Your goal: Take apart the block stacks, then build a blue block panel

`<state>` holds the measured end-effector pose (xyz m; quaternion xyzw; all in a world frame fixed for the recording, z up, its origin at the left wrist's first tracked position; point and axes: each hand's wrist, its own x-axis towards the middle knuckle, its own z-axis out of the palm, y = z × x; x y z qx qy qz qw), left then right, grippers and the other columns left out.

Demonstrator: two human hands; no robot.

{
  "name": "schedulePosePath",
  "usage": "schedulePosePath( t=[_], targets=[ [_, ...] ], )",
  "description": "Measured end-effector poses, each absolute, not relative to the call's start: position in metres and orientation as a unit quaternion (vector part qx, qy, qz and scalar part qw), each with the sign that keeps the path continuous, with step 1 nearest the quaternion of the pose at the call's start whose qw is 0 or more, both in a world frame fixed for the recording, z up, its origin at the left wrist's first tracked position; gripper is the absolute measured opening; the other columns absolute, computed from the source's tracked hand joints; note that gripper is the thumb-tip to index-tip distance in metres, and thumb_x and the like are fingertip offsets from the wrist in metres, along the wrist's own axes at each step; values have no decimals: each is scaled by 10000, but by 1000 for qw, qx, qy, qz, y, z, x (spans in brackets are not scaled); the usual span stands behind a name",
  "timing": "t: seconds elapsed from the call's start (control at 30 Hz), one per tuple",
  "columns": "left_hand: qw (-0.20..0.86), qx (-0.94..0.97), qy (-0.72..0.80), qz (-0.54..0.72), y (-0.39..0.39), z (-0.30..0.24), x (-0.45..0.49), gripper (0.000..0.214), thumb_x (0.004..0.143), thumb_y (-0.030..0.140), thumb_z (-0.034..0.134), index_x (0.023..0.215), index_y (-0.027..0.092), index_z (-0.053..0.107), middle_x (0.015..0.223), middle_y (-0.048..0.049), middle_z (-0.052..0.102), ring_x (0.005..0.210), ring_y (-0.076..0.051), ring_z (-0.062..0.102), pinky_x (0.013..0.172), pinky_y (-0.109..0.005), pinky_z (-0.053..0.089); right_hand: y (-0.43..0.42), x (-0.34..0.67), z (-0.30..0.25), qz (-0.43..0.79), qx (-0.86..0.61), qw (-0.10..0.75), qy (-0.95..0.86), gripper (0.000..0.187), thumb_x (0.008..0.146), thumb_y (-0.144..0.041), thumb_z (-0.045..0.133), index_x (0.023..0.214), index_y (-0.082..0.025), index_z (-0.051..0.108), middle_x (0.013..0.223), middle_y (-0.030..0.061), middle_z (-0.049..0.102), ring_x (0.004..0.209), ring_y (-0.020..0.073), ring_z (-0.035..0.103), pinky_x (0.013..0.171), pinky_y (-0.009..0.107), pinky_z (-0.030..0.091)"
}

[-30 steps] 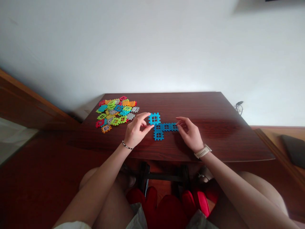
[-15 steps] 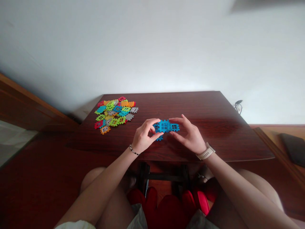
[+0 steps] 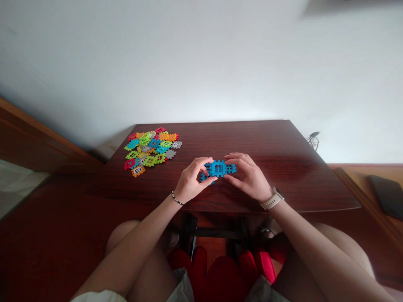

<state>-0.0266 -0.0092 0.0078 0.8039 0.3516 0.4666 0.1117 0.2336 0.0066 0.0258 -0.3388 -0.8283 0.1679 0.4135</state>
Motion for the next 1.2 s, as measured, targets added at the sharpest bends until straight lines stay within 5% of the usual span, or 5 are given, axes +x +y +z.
schedulePosePath(
  t=[0.2,0.37,1.2],
  targets=[
    [132,815,359,434,-7,8,-34,743,959,362,829,1588,297,441,1469,-142,624,1141,-237,723,1097,-467,604,9,242,21,146,-355,414,-826,289,987,-426,762,1242,-296,720,1431,114,699,1410,373,589,1203,620,480],
    [128,845,401,330,-2,-4,-46,976,903,464,870,1689,328,307,1645,-172,481,1545,-387,468,1279,-620,436,10,249,14,152,-354,383,-840,284,986,-415,771,1236,-294,718,1414,115,699,1380,361,603,1174,613,511],
    [130,855,429,260,0,-26,-45,747,981,477,763,1622,275,437,1652,-174,521,1544,-373,500,1278,-615,427,17,252,-17,141,-374,310,-863,241,917,-387,843,1125,-295,762,1409,115,697,1375,379,608,1178,648,511]
  ],
)
